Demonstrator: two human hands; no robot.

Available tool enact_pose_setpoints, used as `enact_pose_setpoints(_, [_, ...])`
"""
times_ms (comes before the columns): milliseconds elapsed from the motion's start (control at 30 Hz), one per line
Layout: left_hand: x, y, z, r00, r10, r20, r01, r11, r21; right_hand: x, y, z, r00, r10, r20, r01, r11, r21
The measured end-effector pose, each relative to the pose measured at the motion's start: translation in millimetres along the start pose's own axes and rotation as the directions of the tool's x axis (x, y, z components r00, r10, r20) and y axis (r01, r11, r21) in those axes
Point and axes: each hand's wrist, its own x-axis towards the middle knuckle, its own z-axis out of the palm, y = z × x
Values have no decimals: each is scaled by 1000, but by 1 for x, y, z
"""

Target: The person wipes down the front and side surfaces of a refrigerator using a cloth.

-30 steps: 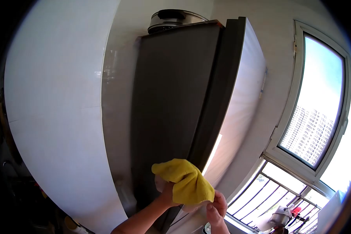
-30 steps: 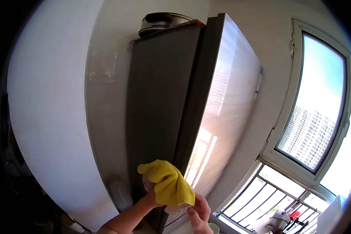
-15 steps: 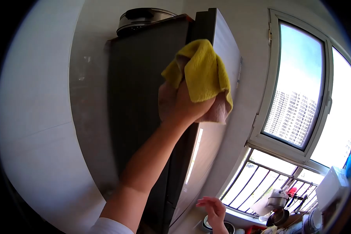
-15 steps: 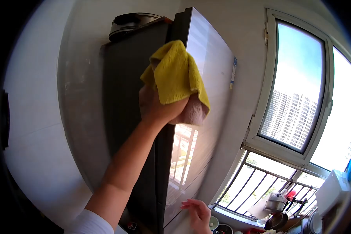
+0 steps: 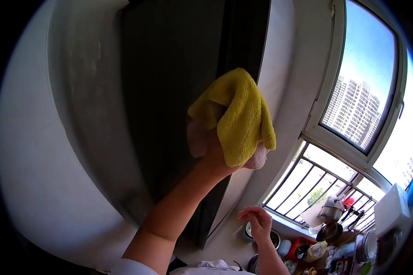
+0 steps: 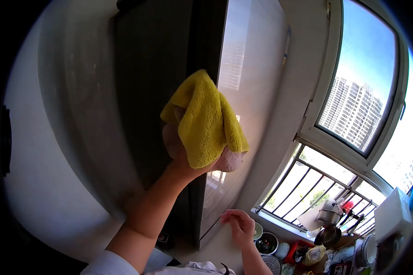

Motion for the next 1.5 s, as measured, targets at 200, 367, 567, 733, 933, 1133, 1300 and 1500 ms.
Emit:
enact_pose_setpoints(200, [-212,-18,29,781,-584,220,427,243,-871,-9,5,2,1000,18,22,-17,997,-81])
enact_pose_setpoints(367, [-382,-43,48,616,-774,147,715,471,-516,-29,11,-1,996,86,20,-84,992,-89])
enact_pose_setpoints(567, [-401,-45,50,783,-621,47,615,759,-214,-48,7,-17,989,142,-31,-145,980,-135])
enact_pose_setpoints(733, [-211,-1,17,650,-652,391,100,-437,-894,-44,10,-18,988,146,-55,-152,979,-136])
enact_pose_setpoints(933, [-231,-2,20,541,-789,293,531,50,-846,-36,17,-1,989,151,6,-148,977,-156])
enact_pose_setpoints(1133, [-282,7,15,517,-731,445,244,-372,-895,-37,19,2,986,151,66,-124,942,-313])
enact_pose_setpoints(1300, [-241,20,11,560,-788,256,495,71,-866,-33,19,3,989,139,47,-116,937,-329])
enact_pose_setpoints(1500, [-171,27,6,731,-671,128,350,207,-914,-29,26,8,993,95,69,-67,942,-328])
